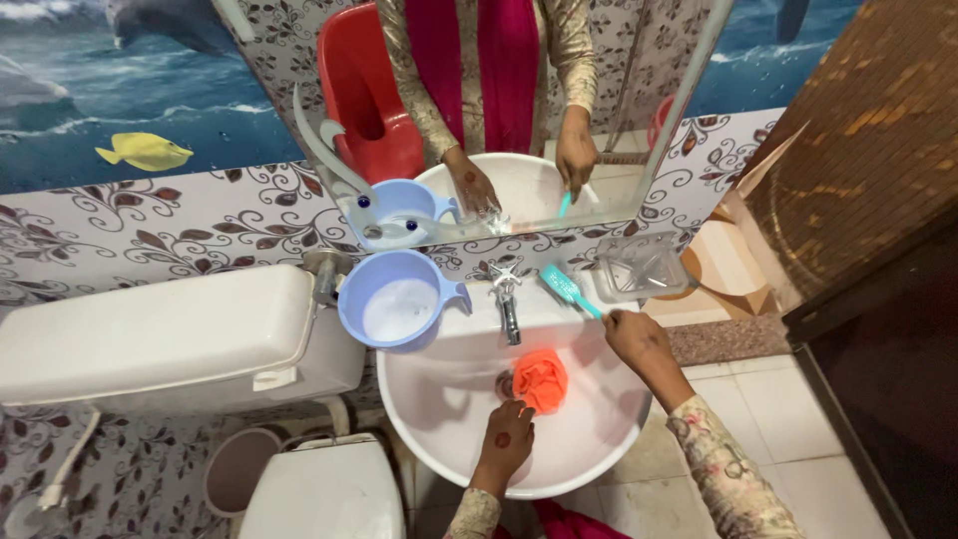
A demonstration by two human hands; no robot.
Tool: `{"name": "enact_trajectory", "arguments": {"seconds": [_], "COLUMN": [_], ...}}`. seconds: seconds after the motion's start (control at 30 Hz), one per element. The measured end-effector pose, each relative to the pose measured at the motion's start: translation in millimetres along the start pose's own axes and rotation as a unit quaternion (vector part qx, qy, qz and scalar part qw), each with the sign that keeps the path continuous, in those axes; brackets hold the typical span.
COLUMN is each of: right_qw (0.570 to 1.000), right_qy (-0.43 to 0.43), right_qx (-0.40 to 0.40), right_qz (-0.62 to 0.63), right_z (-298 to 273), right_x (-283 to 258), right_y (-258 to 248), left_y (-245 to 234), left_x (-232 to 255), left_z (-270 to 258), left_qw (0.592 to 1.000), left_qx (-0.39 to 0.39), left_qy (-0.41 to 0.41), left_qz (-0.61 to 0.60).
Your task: The person scrubs a white bathroom sink using a blue brush and an orange cloth. They repeatedly rinse the brush and cloth under running water, wipe the sink basin and faucet, and place the brush on the sink edge while continuing to wipe with the cloth.
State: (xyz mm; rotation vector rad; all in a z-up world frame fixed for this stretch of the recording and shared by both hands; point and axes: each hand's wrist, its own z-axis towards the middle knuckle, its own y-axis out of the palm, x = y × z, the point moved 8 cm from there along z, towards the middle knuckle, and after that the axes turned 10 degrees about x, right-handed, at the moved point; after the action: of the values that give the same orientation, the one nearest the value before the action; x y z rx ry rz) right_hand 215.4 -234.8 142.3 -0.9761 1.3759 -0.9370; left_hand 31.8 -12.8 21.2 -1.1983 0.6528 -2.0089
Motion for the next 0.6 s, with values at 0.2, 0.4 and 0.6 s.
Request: {"name": "enact_trajectory", "arguments": {"seconds": [0.2,0.4,0.6], "right_qw": [0.997,0.990,0.991], "right_qy": [0.056,-0.112,-0.096], "right_qx": [-0.027,-0.074,-0.044], "right_qz": [-0.043,-0.053,-0.083], "right_z": [-10.2,-31.9,-42.0], "right_x": [43.3,-7.5,18.1], "right_y": [-0.8,103.3,104.9], "left_y": [-13.4,-40.4,-42.9], "left_x": [5.8,7.2,9.8], "left_z": [12.7,24.1,23.5], "left_qw": [0.988,0.973,0.968], "left_qx": [0.070,0.113,0.109], "left_qy": [-0.008,-0.060,-0.057], "left_qz": [0.141,0.194,0.217]}}
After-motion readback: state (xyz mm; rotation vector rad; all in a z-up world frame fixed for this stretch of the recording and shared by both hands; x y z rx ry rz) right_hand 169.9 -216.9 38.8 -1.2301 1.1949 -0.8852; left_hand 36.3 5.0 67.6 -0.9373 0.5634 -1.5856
